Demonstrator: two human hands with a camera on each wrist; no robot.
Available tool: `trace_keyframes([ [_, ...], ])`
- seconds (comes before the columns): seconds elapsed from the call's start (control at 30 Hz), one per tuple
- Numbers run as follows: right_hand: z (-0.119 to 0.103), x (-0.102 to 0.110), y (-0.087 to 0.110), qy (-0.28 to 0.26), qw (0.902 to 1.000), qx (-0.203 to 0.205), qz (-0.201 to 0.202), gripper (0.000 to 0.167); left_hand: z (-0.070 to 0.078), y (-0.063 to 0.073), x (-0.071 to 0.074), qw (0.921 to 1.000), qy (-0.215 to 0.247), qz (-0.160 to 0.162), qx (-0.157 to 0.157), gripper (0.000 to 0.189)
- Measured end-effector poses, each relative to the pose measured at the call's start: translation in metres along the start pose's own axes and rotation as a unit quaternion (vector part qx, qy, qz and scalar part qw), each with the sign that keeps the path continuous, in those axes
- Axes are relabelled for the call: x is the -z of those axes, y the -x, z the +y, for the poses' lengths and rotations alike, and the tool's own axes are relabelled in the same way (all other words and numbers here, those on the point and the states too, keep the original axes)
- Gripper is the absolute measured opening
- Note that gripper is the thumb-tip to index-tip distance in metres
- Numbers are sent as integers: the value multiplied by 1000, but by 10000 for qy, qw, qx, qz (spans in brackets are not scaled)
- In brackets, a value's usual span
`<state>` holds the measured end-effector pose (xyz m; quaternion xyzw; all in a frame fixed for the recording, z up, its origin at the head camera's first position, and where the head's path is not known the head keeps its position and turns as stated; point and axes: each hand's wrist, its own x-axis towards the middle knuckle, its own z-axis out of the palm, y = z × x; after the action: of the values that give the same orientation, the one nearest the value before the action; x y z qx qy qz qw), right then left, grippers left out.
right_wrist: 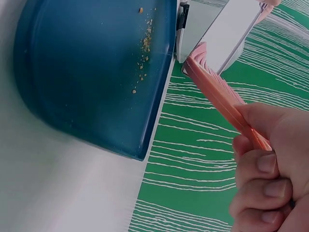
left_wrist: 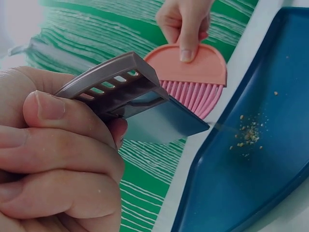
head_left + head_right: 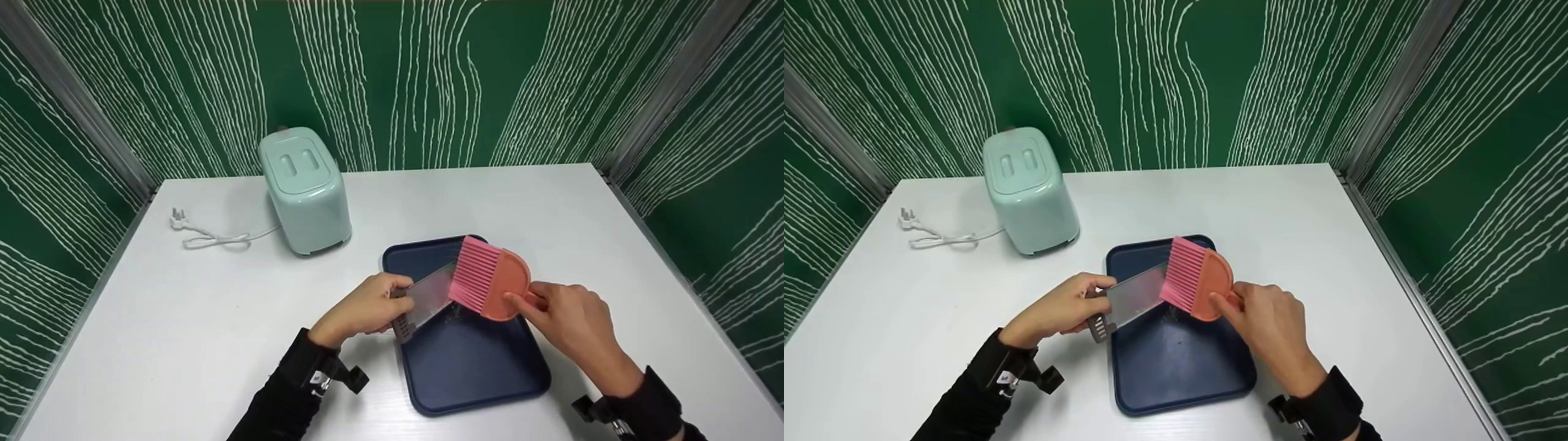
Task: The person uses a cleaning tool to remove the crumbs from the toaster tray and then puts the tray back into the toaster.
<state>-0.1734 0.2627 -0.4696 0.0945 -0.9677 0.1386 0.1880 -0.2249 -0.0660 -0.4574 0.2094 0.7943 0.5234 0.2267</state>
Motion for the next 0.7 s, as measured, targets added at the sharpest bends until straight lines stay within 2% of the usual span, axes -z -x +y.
trace_keyframes([
  [0.27,4,0,2,194,9996,53,215,57,-1,0,1,9996,213,-139,110,17],
  [0.7,7,2,3,371,9974,313,533,57,-2,0,1,9998,77,-72,139,19],
])
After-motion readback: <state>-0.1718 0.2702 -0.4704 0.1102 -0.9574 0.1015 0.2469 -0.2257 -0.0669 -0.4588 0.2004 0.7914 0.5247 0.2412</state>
